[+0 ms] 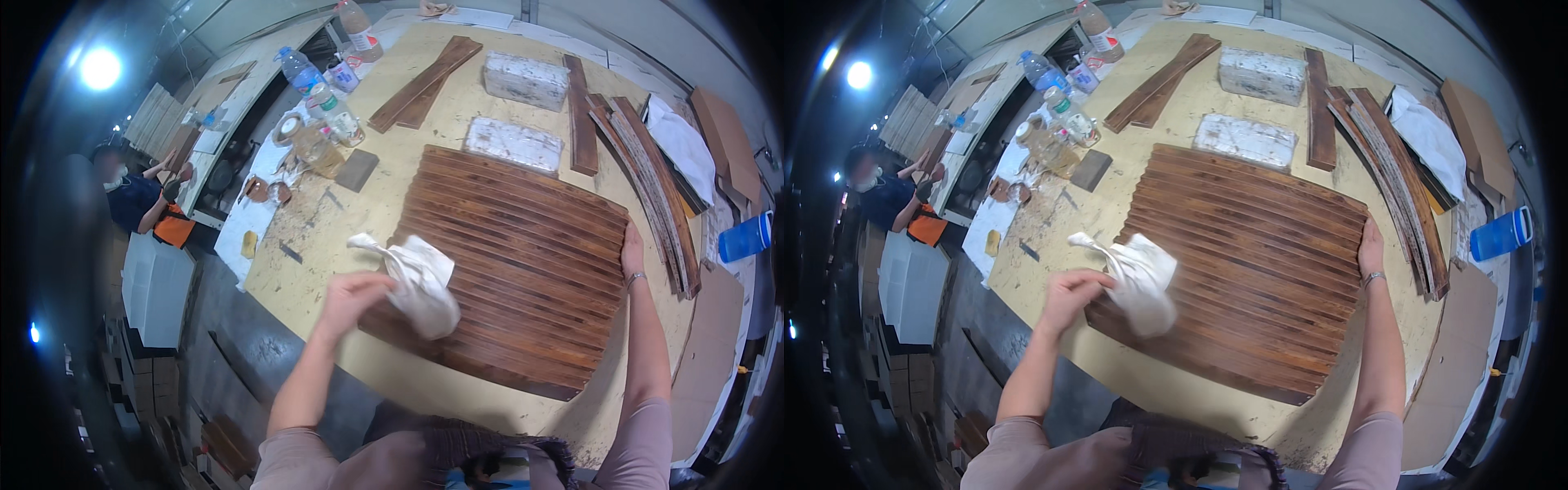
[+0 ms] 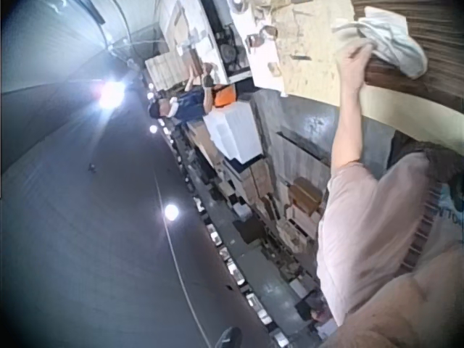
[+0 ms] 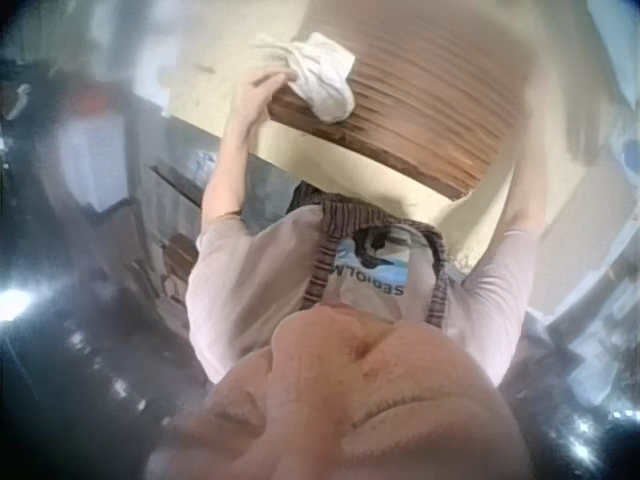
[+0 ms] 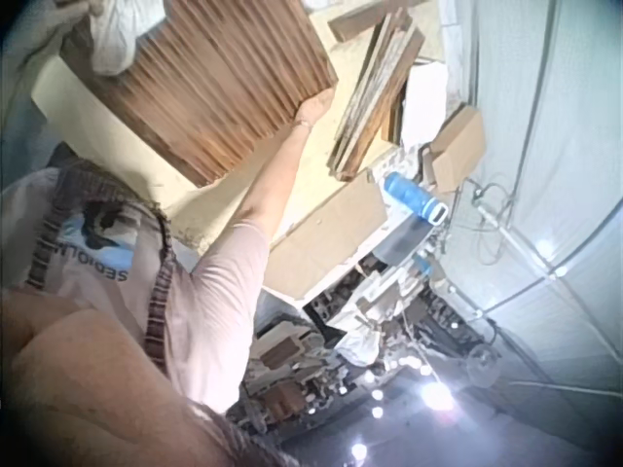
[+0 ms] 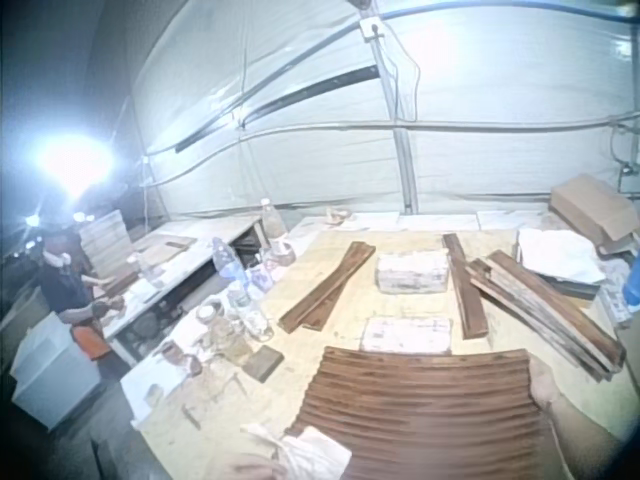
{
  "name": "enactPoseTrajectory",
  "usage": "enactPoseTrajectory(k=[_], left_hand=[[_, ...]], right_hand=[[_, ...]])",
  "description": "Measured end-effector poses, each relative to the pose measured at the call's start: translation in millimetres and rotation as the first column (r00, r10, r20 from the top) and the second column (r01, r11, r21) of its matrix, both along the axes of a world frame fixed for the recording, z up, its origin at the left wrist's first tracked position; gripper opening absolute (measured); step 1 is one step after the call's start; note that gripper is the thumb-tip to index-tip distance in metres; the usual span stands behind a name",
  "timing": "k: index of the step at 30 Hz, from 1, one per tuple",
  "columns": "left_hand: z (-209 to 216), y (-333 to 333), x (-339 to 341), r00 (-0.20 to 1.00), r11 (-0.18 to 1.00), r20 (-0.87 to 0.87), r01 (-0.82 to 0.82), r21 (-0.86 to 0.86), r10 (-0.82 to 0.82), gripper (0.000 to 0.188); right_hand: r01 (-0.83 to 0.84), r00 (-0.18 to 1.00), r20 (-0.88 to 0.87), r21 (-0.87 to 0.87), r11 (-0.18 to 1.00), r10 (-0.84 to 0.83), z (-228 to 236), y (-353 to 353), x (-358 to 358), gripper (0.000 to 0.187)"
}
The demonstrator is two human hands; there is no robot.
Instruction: The person wipes a slatted wooden panel with a white cloth, scrubs the wood with a small brown block, and applies liquid from a plastic bottle to the surface. They turn the panel over to wipe the other side and handle several separate slats.
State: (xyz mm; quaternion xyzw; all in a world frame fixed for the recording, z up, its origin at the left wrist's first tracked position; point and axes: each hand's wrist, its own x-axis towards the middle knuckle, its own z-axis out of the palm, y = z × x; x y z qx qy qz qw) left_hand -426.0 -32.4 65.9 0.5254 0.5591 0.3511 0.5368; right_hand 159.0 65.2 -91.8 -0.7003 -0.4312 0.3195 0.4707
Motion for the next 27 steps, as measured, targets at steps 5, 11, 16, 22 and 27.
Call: enactPoseTrajectory(k=[5,11,16,22,27], left_hand=[[-65.9,28.6,-173.3,0.708,0.888,-0.565,-0.203,0.413,0.424,0.015],[-104.6,51.5,-284.7,0.532,0.809,-0.794,0.303,0.504,0.295,0.023],[-89.9,71.9,-291.0,0.546,0.790,-0.823,0.431,0.437,0.157,0.025],[-74.3,90.4,-310.5,0.488,0.794,-0.872,0.544,0.272,-0.036,0.022],[-71.9,116.0,-303.9,0.425,0.765,-0.884,0.630,0.134,-0.195,0.011]], right_hand=[[0.175,0.784,0.596,0.054,0.983,-0.172,39.7,-23.8,-44.8,0.051],[-0.395,0.720,0.637,0.049,0.918,0.275,116.1,-83.7,-272.8,0.050],[-0.765,0.394,0.650,-0.160,0.624,0.650,140.1,-97.6,-435.6,0.065],[-0.836,0.356,0.600,-0.137,0.531,0.716,127.0,-110.3,-498.4,0.064],[-0.596,0.626,0.635,0.014,0.803,0.453,133.8,-97.3,-414.9,0.054]])
